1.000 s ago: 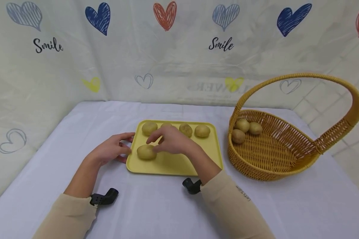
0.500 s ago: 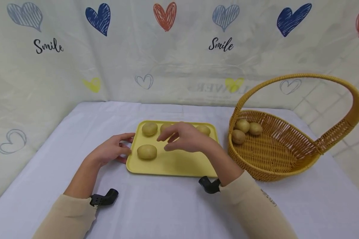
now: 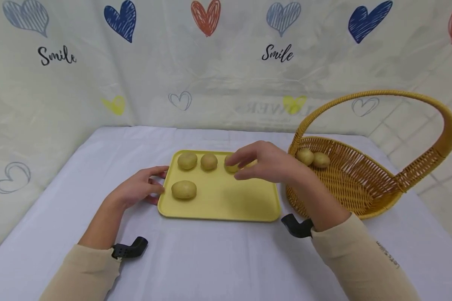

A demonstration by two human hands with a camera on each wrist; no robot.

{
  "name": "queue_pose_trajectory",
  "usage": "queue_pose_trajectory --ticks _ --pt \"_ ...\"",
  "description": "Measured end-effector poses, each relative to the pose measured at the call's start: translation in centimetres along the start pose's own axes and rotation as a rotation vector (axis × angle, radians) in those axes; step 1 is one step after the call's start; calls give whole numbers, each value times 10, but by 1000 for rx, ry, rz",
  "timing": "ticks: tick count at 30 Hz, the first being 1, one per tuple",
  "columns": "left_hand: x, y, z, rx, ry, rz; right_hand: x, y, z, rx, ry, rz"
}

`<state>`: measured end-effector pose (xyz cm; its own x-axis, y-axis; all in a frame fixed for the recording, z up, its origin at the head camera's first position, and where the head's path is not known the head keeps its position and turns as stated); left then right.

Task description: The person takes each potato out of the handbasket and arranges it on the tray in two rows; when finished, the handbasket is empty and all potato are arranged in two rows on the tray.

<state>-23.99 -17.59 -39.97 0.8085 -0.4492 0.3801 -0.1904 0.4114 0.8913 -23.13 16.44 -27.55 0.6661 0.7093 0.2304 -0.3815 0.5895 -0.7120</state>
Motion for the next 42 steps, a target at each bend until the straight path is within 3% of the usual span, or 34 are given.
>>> queue_pose_trajectory --ticks 7,11,21,37,42 --pt "0 0 -1 4 -1 1 32 10 22 170 70 -142" --pt "-1 1 -1 2 -3 -1 48 20 34 205 110 -224" --pt "1 0 -2 2 -7 -1 77 49 48 252 91 -288" --pt "0 1 -1 7 -10 2 95 83 63 159 89 -388" --pt "-1 -1 -1 17 -6 14 93 92 67 182 80 -385"
Point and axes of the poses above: each hand's wrist, its own x-axis away from the middle knuckle, its own z-axis out of the back of the hand, y = z × x, the point moved 3 cm from there along -x, towards the middle knuckle, and after that the axes turned 12 degrees about -y, right-handed, at the moved point
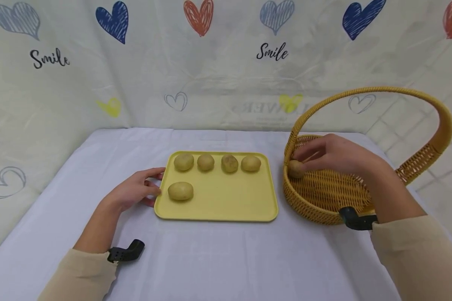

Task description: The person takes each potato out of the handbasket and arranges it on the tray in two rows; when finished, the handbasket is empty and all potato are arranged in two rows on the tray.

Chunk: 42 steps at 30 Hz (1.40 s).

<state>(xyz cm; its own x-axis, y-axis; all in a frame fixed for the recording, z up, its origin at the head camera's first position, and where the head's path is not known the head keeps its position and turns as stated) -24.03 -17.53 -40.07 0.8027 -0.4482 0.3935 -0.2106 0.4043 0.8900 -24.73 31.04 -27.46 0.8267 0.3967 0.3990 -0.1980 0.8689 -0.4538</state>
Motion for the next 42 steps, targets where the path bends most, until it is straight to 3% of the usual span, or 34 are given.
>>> queue_pose_trajectory --ticks 12,23,42 --pt "1 -1 2 4 7 1 -23 8 8 103 -59 16" --pt "1 0 2 -2 0 -8 -43 17 3 18 -154 -46" --pt "0 -1 1 1 -2 -15 -54 34 -7 -109 -232 -16"
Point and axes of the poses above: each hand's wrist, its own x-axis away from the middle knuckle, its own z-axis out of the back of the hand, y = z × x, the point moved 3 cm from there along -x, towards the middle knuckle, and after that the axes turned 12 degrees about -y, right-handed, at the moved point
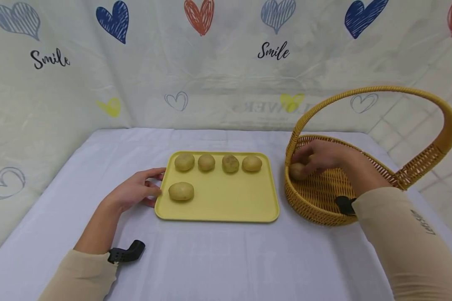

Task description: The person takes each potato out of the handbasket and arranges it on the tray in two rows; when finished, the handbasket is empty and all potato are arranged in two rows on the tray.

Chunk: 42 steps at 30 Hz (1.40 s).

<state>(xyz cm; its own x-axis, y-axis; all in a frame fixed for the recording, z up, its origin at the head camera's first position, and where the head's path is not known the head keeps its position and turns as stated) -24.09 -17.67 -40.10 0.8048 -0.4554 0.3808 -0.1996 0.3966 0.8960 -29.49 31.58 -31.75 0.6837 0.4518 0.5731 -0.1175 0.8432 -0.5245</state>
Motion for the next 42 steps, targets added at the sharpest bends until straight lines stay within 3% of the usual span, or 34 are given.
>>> queue_pose_trajectory --ticks 12,19,31,42 --pt "0 -1 0 7 2 12 -4 7 1 15 -27 38" --pt "1 0 -1 -2 5 16 -6 11 -2 -41 -76 37" --pt "2 3 0 -5 6 13 8 10 0 41 52 62" --pt "2 2 -1 -11 4 12 29 5 3 25 71 61"
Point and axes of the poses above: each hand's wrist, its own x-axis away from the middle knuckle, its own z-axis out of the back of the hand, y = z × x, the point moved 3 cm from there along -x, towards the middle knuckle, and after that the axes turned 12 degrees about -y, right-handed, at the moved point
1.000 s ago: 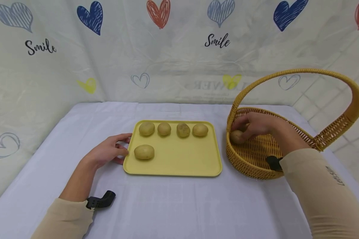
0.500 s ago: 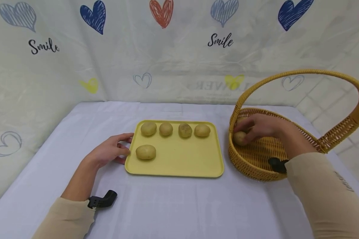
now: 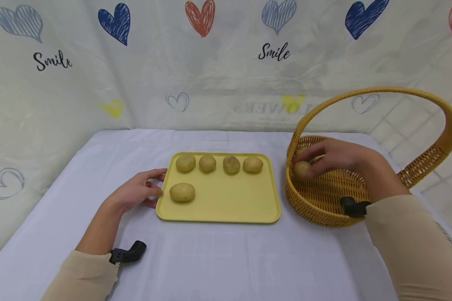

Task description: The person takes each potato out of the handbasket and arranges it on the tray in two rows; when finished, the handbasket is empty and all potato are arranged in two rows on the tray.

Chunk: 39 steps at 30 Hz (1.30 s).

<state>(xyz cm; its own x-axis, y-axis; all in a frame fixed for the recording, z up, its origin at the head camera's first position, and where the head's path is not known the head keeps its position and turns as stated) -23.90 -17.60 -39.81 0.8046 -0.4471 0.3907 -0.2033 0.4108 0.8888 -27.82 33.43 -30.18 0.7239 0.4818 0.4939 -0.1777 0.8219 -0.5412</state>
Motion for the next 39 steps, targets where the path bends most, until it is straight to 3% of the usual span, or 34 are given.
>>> queue_pose_trajectory --ticks 7,20,33,39 --pt "-1 0 -1 5 4 2 12 -1 5 11 5 -2" --pt "-1 0 -2 3 2 -5 29 3 4 -76 62 6" --pt "-2 -2 -2 7 5 10 32 -11 0 -198 59 98" --pt "-1 -1 -1 3 7 4 34 -18 -2 -194 70 119"
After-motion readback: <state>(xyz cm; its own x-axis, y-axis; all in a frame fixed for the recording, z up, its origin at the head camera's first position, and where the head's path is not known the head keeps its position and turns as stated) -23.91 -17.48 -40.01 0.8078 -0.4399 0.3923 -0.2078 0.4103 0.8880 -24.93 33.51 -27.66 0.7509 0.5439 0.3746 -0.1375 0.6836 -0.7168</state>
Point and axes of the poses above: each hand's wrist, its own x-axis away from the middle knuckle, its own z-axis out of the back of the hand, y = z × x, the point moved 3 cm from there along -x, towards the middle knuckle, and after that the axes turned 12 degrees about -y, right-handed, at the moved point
